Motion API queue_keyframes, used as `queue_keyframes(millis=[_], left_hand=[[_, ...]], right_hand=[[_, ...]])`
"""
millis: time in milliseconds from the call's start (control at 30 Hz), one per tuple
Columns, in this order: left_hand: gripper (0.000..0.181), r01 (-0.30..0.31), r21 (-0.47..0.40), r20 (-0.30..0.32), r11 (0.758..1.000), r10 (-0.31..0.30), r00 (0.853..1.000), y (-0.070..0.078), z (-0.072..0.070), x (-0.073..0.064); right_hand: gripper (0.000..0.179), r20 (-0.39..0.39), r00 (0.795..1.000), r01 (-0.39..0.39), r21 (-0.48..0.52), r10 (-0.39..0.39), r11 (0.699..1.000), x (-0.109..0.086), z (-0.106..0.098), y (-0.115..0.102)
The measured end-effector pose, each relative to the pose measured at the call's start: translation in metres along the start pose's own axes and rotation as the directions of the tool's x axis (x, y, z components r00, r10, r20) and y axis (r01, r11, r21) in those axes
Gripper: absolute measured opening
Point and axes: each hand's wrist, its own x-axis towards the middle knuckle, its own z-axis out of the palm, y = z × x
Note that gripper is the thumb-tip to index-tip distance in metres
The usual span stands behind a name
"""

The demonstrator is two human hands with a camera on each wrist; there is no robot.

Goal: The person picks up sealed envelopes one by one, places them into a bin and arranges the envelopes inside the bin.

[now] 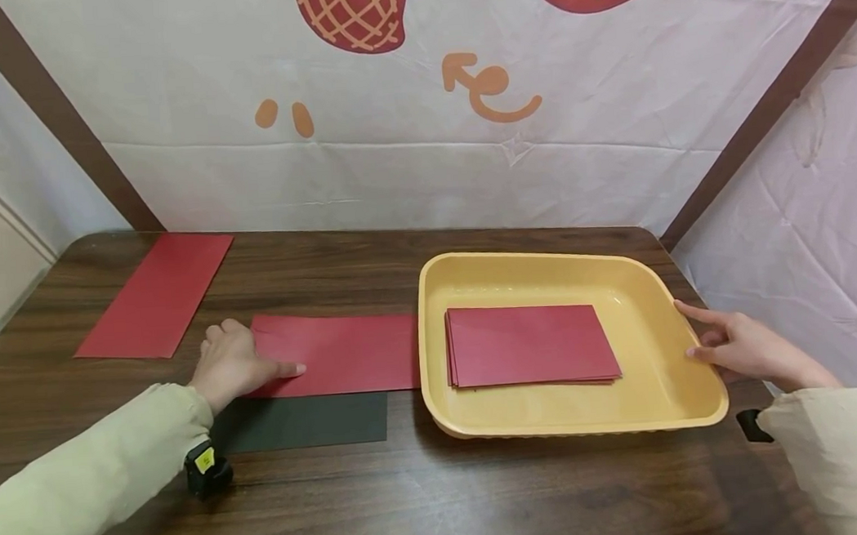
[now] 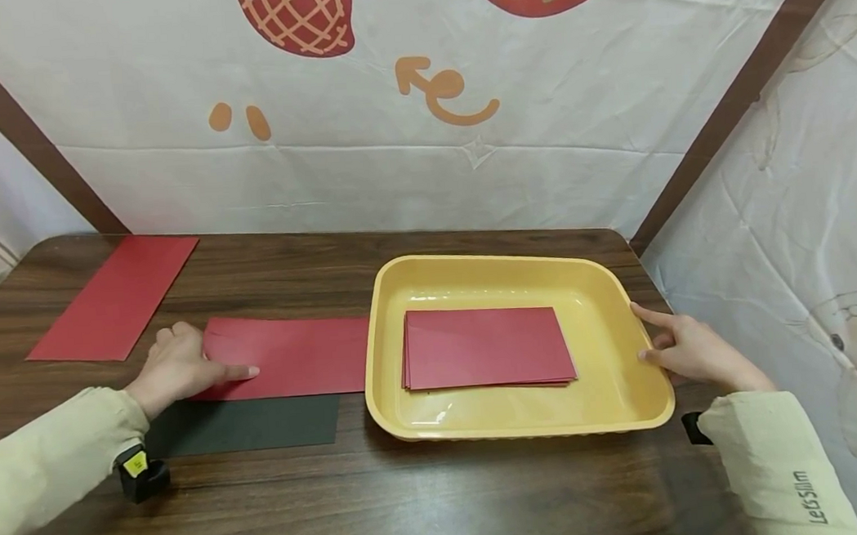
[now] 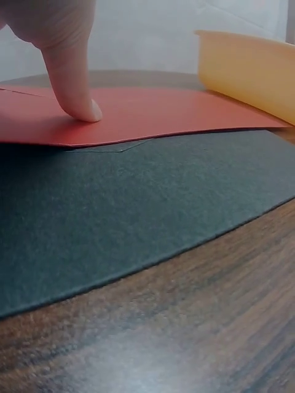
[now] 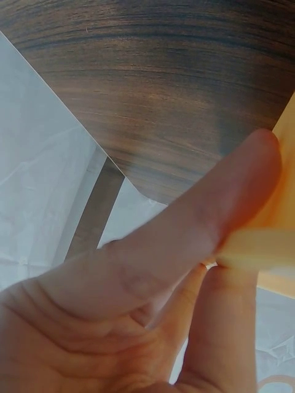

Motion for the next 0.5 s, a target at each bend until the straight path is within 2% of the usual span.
queue_keyframes(millis=[133, 400, 500], left_hand=[[0.096, 0.009, -0.017, 0.029, 1.000, -0.008, 1.000, -0.001, -0.002, 0.001], [0.055, -0.036, -0.119, 0.050, 0.992, 0.042, 0.998, -0.010, -0.013, 0.000], [0.054, -0.032, -0.165, 0.066, 0.986, 0.043, 0.997, -0.014, -0.016, -0.002]], right_hand=[[0.080, -0.002, 1.000, -0.002, 0.006, 0.002, 1.000, 0.000, 0.001, 0.001], [0.081, -0.002, 1.000, -0.006, 0.004, 0.006, 1.000, 0.000, 0.002, 0.002], [0.081, -0.003, 1.000, -0.003, 0.000, 0.003, 1.000, 0.000, 0.002, 0.002]])
